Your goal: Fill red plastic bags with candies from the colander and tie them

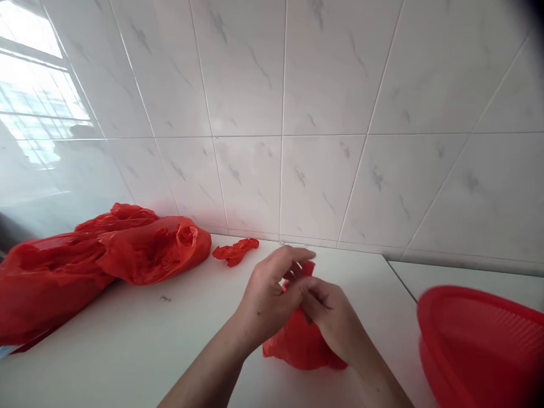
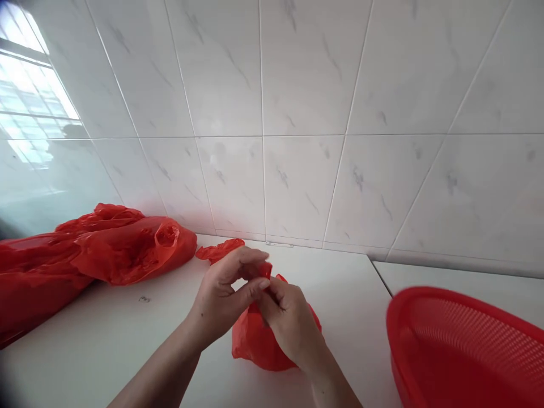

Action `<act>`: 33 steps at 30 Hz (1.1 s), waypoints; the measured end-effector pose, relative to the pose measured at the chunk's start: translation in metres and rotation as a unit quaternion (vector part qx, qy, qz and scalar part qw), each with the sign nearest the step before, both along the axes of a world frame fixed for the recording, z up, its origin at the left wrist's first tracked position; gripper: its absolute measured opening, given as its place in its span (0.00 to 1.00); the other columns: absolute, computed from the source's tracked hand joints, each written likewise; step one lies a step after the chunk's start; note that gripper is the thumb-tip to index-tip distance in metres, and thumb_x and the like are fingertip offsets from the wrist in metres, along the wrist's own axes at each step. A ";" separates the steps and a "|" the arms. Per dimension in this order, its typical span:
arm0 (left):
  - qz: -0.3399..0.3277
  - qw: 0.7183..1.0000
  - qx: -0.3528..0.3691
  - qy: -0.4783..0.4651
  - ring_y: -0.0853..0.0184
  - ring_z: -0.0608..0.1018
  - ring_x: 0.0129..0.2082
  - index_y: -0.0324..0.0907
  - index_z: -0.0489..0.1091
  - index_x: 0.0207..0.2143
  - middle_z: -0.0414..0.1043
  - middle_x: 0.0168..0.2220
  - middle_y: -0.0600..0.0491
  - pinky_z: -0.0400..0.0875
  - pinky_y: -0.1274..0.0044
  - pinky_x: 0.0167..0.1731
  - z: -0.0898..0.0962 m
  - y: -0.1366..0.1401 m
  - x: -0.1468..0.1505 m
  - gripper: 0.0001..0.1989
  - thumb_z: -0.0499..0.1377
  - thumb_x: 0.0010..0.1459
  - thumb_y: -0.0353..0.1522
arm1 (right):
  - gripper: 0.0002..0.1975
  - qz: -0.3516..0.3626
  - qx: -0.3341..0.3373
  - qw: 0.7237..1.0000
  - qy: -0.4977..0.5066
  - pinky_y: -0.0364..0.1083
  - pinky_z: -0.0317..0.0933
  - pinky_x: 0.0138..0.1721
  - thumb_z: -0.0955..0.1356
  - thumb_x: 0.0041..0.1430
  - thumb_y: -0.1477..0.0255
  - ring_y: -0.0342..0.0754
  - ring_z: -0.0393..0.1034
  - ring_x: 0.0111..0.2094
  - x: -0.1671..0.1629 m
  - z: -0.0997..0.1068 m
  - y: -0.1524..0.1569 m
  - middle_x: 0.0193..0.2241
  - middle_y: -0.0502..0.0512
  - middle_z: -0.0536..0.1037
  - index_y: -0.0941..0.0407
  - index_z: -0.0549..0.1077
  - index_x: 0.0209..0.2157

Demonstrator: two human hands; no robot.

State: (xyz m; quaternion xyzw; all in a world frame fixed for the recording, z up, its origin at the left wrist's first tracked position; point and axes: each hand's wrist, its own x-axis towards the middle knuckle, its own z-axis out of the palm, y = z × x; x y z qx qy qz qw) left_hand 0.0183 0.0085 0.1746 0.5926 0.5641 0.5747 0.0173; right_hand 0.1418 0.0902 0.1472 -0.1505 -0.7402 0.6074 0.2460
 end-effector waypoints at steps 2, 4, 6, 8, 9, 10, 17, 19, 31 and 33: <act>0.063 0.996 0.052 0.031 0.68 0.73 0.33 0.47 0.68 0.43 0.70 0.37 0.52 0.73 0.76 0.30 -0.015 0.003 -0.002 0.13 0.61 0.54 0.27 | 0.20 -0.056 -0.023 0.998 0.000 0.42 0.47 0.24 0.62 0.62 0.56 0.41 0.52 0.23 -0.004 -0.005 0.004 0.19 0.46 0.59 0.56 0.64 0.24; 0.074 0.990 0.075 0.091 0.67 0.72 0.34 0.46 0.68 0.41 0.69 0.36 0.51 0.72 0.75 0.31 -0.030 0.004 -0.004 0.14 0.64 0.52 0.30 | 0.19 -0.074 -0.051 0.996 0.016 0.42 0.47 0.24 0.62 0.63 0.56 0.41 0.51 0.23 -0.006 -0.007 0.007 0.20 0.46 0.58 0.56 0.66 0.25; 0.049 0.986 0.048 0.154 0.66 0.72 0.35 0.46 0.69 0.43 0.68 0.36 0.51 0.72 0.73 0.32 -0.043 0.005 -0.007 0.17 0.66 0.49 0.31 | 0.21 -0.070 -0.062 0.995 0.036 0.42 0.46 0.24 0.61 0.64 0.57 0.41 0.50 0.22 -0.006 -0.008 0.009 0.19 0.46 0.56 0.56 0.64 0.23; 0.038 0.982 0.017 0.184 0.65 0.72 0.36 0.47 0.70 0.41 0.68 0.36 0.51 0.72 0.73 0.35 -0.053 0.006 -0.008 0.15 0.65 0.50 0.28 | 0.22 -0.062 -0.060 0.995 0.040 0.42 0.46 0.23 0.59 0.65 0.58 0.41 0.50 0.22 -0.005 -0.006 0.011 0.19 0.46 0.56 0.56 0.65 0.22; 0.036 0.982 0.013 0.185 0.66 0.72 0.36 0.47 0.71 0.38 0.67 0.35 0.52 0.71 0.73 0.36 -0.056 0.006 -0.008 0.11 0.62 0.52 0.27 | 0.21 -0.058 -0.055 0.996 0.031 0.41 0.46 0.22 0.59 0.65 0.58 0.42 0.52 0.22 -0.004 -0.006 0.012 0.19 0.47 0.58 0.56 0.67 0.24; 0.033 0.983 0.014 0.178 0.67 0.73 0.36 0.46 0.70 0.34 0.67 0.33 0.54 0.71 0.74 0.37 -0.058 0.007 -0.009 0.07 0.59 0.54 0.25 | 0.21 -0.054 -0.047 0.997 0.016 0.41 0.48 0.22 0.58 0.65 0.58 0.42 0.54 0.23 -0.002 -0.006 0.014 0.19 0.47 0.61 0.57 0.70 0.27; 0.018 0.991 -0.086 -0.100 0.65 0.71 0.42 0.43 0.62 0.28 0.69 0.41 0.51 0.66 0.74 0.39 -0.062 0.011 -0.009 0.08 0.51 0.61 0.30 | 0.19 0.081 0.008 0.997 -0.004 0.43 0.58 0.28 0.60 0.65 0.60 0.42 0.60 0.22 0.013 -0.011 0.037 0.22 0.49 0.68 0.56 0.75 0.45; -0.018 0.977 -0.121 -0.174 0.67 0.70 0.39 0.43 0.59 0.28 0.68 0.39 0.52 0.65 0.75 0.37 -0.063 0.011 -0.007 0.10 0.49 0.63 0.34 | 0.19 0.089 0.029 0.996 -0.004 0.44 0.58 0.31 0.59 0.65 0.61 0.42 0.60 0.25 0.018 -0.008 0.038 0.24 0.49 0.67 0.55 0.77 0.37; 0.039 0.965 -0.203 -0.161 0.72 0.59 0.23 0.44 0.57 0.27 0.58 0.23 0.60 0.54 0.79 0.24 -0.064 0.010 0.007 0.10 0.48 0.62 0.35 | 0.14 -0.151 0.098 0.976 -0.122 0.45 0.63 0.34 0.62 0.54 0.74 0.44 0.68 0.31 0.002 -0.018 0.036 0.31 0.48 0.75 0.49 0.74 0.39; 0.051 0.970 -0.194 -0.135 0.71 0.62 0.25 0.44 0.57 0.28 0.61 0.25 0.59 0.57 0.79 0.26 -0.066 0.010 0.005 0.09 0.48 0.62 0.34 | 0.16 -0.076 0.037 0.995 -0.060 0.46 0.64 0.40 0.62 0.54 0.74 0.46 0.70 0.37 0.006 -0.015 0.036 0.36 0.49 0.76 0.51 0.74 0.42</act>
